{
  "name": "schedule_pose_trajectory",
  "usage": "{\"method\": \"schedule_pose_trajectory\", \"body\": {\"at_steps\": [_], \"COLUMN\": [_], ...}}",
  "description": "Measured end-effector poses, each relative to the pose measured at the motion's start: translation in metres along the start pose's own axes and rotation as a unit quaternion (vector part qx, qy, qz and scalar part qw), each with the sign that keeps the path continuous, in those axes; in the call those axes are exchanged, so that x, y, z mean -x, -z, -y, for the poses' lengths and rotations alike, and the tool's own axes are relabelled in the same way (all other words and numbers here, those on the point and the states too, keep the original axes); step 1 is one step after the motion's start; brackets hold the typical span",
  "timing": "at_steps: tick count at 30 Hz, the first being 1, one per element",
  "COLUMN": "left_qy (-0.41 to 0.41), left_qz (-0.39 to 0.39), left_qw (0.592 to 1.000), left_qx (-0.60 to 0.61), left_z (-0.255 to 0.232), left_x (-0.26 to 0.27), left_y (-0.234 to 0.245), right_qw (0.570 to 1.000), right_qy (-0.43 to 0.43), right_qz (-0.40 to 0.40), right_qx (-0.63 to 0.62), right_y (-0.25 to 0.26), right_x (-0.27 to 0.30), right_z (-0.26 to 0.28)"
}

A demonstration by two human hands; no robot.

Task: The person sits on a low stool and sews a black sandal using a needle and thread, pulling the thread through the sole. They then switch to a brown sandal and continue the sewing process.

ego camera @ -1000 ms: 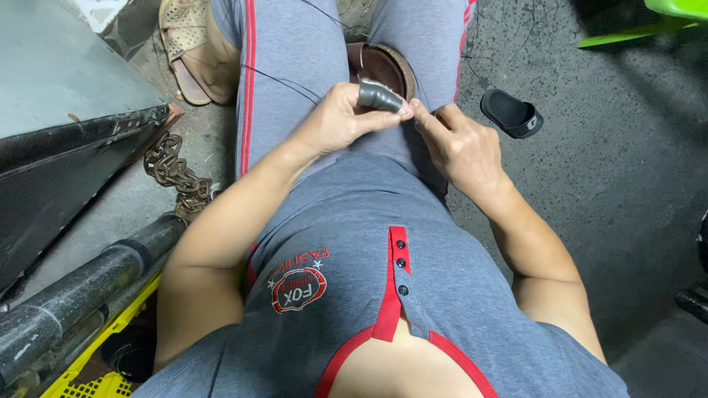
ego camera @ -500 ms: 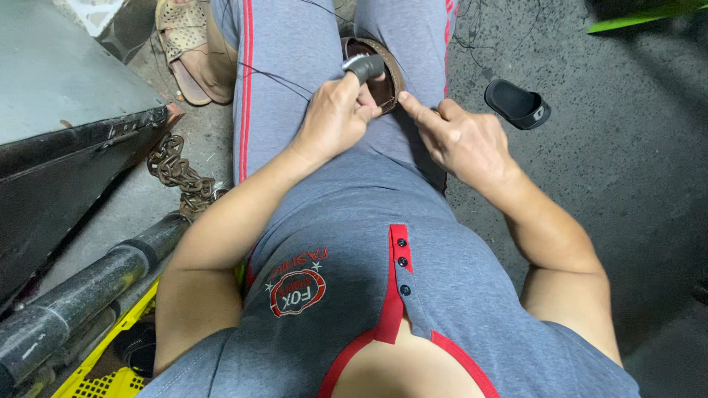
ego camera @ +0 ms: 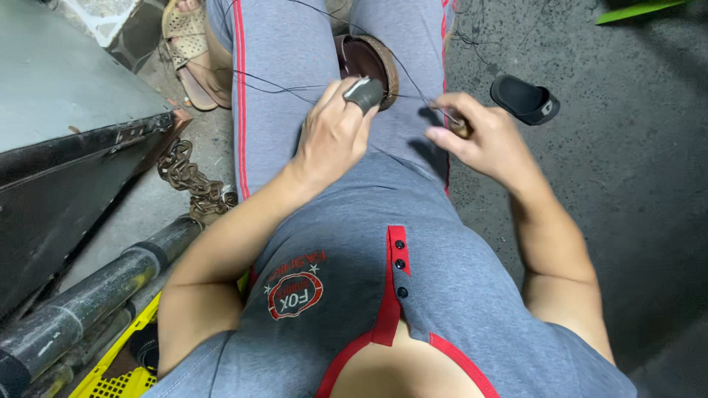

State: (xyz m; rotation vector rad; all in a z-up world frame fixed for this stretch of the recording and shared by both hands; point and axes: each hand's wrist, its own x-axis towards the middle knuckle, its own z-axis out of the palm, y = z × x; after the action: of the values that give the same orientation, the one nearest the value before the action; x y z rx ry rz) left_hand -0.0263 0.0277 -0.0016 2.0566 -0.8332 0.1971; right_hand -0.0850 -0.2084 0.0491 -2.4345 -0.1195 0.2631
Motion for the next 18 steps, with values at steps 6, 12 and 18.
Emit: {"method": "schedule_pose_trajectory", "body": {"at_steps": [6,12,18], "left_qy": [0.182,0.270,0.269], "left_qz": [0.070,0.078,0.077], "left_qw": [0.978,0.940,0.940], "left_qx": [0.076,0.193,0.197], "left_z": [0.012,0.037,0.036], "left_x": [0.011,0.012,0.003], "left_y": [-0.021,-0.043,-0.044], "right_qw": [0.962,0.888,0.798], "right_qy": [-0.041,-0.041,-0.072], "right_qz": [-0.156,-0.137,-0.113], "right_qx": [-0.221,-0.438,-0.588], "right_y": [-0.062,-0.051,-0.063], "right_x": [-0.012,-0.022,-0.021], "right_z": [-0.037,-0.006,-0.012]}}
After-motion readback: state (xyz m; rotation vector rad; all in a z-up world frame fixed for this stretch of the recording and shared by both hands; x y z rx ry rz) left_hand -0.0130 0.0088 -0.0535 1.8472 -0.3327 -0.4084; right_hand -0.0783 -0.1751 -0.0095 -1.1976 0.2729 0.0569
